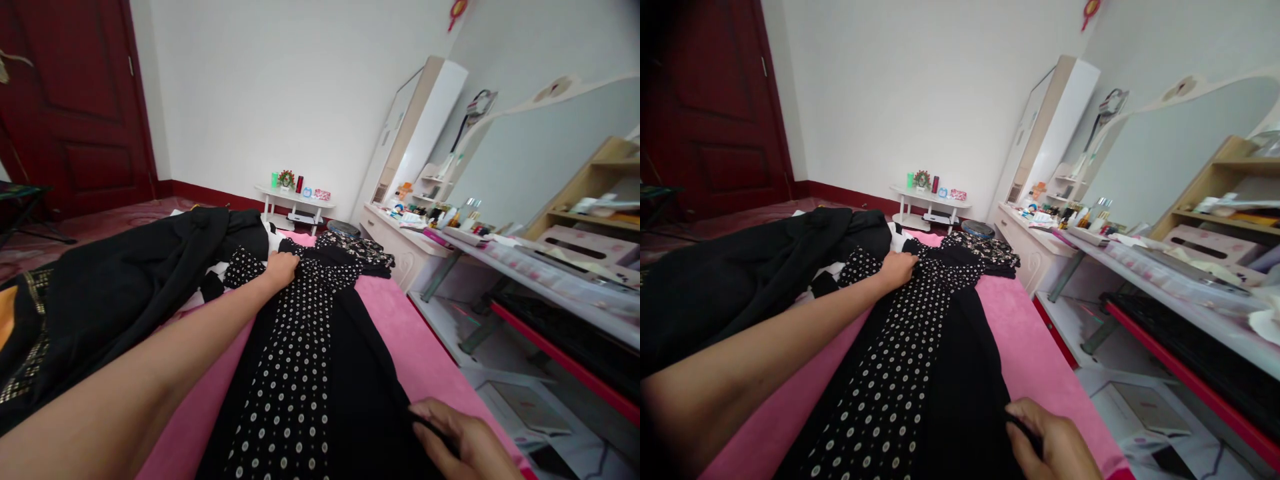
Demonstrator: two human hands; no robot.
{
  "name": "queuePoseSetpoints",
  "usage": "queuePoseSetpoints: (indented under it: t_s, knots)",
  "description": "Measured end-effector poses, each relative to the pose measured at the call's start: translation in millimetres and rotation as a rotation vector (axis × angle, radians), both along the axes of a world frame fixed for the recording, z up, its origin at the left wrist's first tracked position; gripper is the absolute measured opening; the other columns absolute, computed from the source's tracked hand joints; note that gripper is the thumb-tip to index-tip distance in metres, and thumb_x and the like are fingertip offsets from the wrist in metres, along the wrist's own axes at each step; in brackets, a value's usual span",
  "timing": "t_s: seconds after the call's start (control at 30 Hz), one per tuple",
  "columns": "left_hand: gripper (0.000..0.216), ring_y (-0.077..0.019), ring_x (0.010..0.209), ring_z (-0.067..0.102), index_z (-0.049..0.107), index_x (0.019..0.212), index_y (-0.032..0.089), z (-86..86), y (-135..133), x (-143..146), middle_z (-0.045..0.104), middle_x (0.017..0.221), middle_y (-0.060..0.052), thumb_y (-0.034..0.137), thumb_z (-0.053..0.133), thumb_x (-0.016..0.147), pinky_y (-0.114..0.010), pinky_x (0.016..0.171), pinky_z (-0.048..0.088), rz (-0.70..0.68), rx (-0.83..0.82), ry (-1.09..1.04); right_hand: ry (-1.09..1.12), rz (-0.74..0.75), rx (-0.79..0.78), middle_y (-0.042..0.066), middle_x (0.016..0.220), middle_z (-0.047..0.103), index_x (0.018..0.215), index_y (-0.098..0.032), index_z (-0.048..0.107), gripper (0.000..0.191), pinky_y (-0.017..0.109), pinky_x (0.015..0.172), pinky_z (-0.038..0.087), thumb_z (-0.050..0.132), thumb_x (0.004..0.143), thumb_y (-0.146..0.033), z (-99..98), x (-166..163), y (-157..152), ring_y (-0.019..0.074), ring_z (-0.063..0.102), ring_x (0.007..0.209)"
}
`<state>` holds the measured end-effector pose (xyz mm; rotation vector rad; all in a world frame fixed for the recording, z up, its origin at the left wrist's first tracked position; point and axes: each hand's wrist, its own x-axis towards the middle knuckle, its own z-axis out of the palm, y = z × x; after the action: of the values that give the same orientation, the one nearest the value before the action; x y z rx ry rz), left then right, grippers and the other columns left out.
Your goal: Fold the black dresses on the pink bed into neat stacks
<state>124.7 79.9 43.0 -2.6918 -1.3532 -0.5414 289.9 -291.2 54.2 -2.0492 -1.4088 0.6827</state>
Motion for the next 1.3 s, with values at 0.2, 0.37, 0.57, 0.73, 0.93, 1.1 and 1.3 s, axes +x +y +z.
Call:
queuePoseSetpoints:
  t_s: [0.2, 0.37, 0.57, 0.73, 0.93, 1.1, 1.3]
  knots:
    - [0.033, -0.026, 0.105, 0.058, 0.058, 0.114, 0.022, 60.5, 24, 5, 0.063, 0.113, -0.01, 0.03, 0.038, 0.089, -0.036, 0.085, 0.046, 0.098, 0.037, -0.08, 0.446, -0.153, 0.041, -0.003, 0.055, 0.05, 0.071, -0.022, 0.059, 0.036, 0.021, 0.045, 0.034, 0.065, 0.069, -0.058, 27.5, -18, 17, 0.0103, 0.042, 0.047]
    - [0.03, -0.0278, 0.104, 0.059, 0.06, 0.11, 0.021, 99.3, 32, -1, 0.064, 0.111, -0.01, 0.03, 0.044, 0.087, -0.038, 0.087, 0.045, 0.146, 0.102, -0.167, 0.545, -0.146, 0.062, -0.006, 0.052, 0.036, 0.07, -0.023, 0.052, 0.04, 0.02, 0.041, 0.025, 0.067, 0.066, -0.06, 41.1, -50, 29, 0.0079, 0.031, 0.045]
    - [0.027, -0.031, 0.103, 0.057, 0.063, 0.105, 0.013, 88.6, 35, -28, 0.062, 0.109, -0.016, 0.018, 0.049, 0.082, -0.04, 0.087, 0.04, 0.179, 0.135, 0.032, 0.594, 0.242, -0.153, -0.004, 0.061, 0.048, 0.097, -0.021, 0.061, 0.049, 0.019, 0.049, 0.031, 0.067, 0.068, -0.06, 17.0, -91, 38, 0.0068, 0.041, 0.052]
    - [0.037, -0.0332, 0.119, 0.043, 0.059, 0.113, 0.011, 60.1, 22, -34, 0.049, 0.128, -0.019, 0.011, 0.053, 0.077, -0.047, 0.099, 0.026, 0.158, 0.308, 0.119, 0.501, 0.337, -0.176, 0.0, 0.063, 0.059, 0.087, -0.016, 0.065, 0.038, 0.018, 0.046, 0.031, 0.059, 0.077, -0.053, 7.3, -94, 57, 0.0066, 0.049, 0.049]
    - [0.033, -0.0236, 0.121, 0.042, 0.057, 0.118, 0.023, 5.2, -24, 5, 0.05, 0.13, -0.007, 0.032, 0.047, 0.088, -0.039, 0.103, 0.027, -0.337, 0.183, -0.015, 0.355, 0.011, 0.246, 0.001, 0.071, 0.062, 0.087, -0.016, 0.063, 0.027, 0.021, 0.05, 0.042, 0.06, 0.073, -0.039, -15.3, -46, 134, 0.0113, 0.058, 0.057]
    - [0.04, -0.0238, 0.122, 0.041, 0.052, 0.124, 0.024, -41.9, -49, 22, 0.049, 0.131, -0.006, 0.042, 0.045, 0.089, -0.04, 0.103, 0.029, -0.272, 0.062, -0.181, 0.26, -0.121, 0.313, 0.001, 0.065, 0.061, 0.089, -0.014, 0.062, 0.031, 0.019, 0.039, 0.037, 0.058, 0.069, -0.038, -46.5, 2, 198, 0.014, 0.057, 0.054]
    - [0.027, -0.0251, 0.104, 0.048, 0.06, 0.102, 0.021, -37.1, -49, 17, 0.055, 0.109, -0.007, 0.04, 0.054, 0.083, -0.039, 0.086, 0.041, -0.236, 0.082, -0.231, -0.062, -0.156, 0.51, 0.003, 0.07, 0.065, 0.091, -0.015, 0.062, 0.026, 0.027, 0.057, 0.048, 0.053, 0.074, -0.032, -30.1, 55, 272, 0.0151, 0.06, 0.057]
